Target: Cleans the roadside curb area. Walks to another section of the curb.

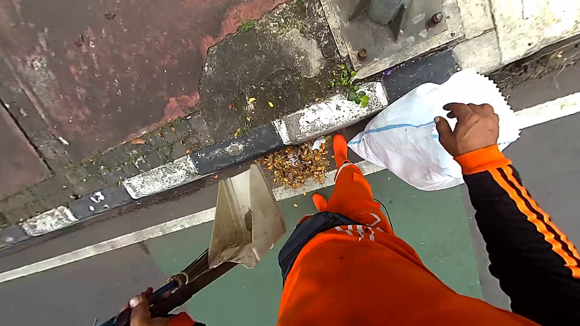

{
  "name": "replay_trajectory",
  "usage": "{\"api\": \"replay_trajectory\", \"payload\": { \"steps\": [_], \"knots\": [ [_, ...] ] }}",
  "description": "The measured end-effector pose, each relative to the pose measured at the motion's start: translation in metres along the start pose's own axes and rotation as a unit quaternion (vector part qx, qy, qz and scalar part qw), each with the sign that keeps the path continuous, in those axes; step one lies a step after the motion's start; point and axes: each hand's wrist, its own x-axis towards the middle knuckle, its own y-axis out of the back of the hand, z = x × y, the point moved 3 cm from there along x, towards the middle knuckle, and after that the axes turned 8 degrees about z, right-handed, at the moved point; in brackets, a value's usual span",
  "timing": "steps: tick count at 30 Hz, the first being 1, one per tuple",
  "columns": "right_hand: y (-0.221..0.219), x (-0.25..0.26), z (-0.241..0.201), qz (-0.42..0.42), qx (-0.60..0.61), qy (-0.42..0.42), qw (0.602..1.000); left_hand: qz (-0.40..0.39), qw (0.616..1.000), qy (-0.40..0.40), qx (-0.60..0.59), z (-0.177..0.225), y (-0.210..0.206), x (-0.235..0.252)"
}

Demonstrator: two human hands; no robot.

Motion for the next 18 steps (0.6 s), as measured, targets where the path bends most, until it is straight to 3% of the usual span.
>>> {"api": "replay_trajectory", "payload": {
  "steps": [2,4,7,9,10,12,14,16,18],
  "knots": [
    [-0.016,-0.021,-0.059,0.009,0.128,0.076,0.989,-0.013,0.998,-0.04,-0.043,0.006,-0.007,-0.011],
    [-0.064,-0.059,-0.129,-0.116,0.27,0.122,0.948,-0.057,0.993,-0.079,-0.073,0.005,-0.009,-0.014],
    [-0.144,-0.133,-0.244,-0.402,0.386,0.131,0.82,-0.181,0.962,-0.156,-0.133,-0.028,-0.013,-0.007],
    [-0.185,-0.19,-0.315,-0.531,0.432,0.092,0.724,-0.254,0.933,-0.183,-0.179,-0.063,-0.019,-0.003],
    [-0.201,-0.217,-0.345,-0.566,0.439,0.063,0.695,-0.288,0.917,-0.189,-0.202,-0.085,-0.021,-0.001],
    [-0.226,-0.264,-0.394,-0.598,0.427,0.011,0.678,-0.348,0.892,-0.218,-0.187,-0.124,-0.03,-0.003],
    [-0.247,-0.312,-0.429,-0.589,0.428,-0.014,0.685,-0.395,0.869,-0.262,-0.14,-0.16,-0.031,-0.009],
    [-0.268,-0.352,-0.447,-0.571,0.447,0.001,0.689,-0.42,0.851,-0.3,-0.098,-0.188,-0.023,-0.014],
    [-0.284,-0.388,-0.449,-0.546,0.462,-0.045,0.697,-0.471,0.825,-0.293,-0.107,-0.208,-0.007,-0.008]
  ]
}}
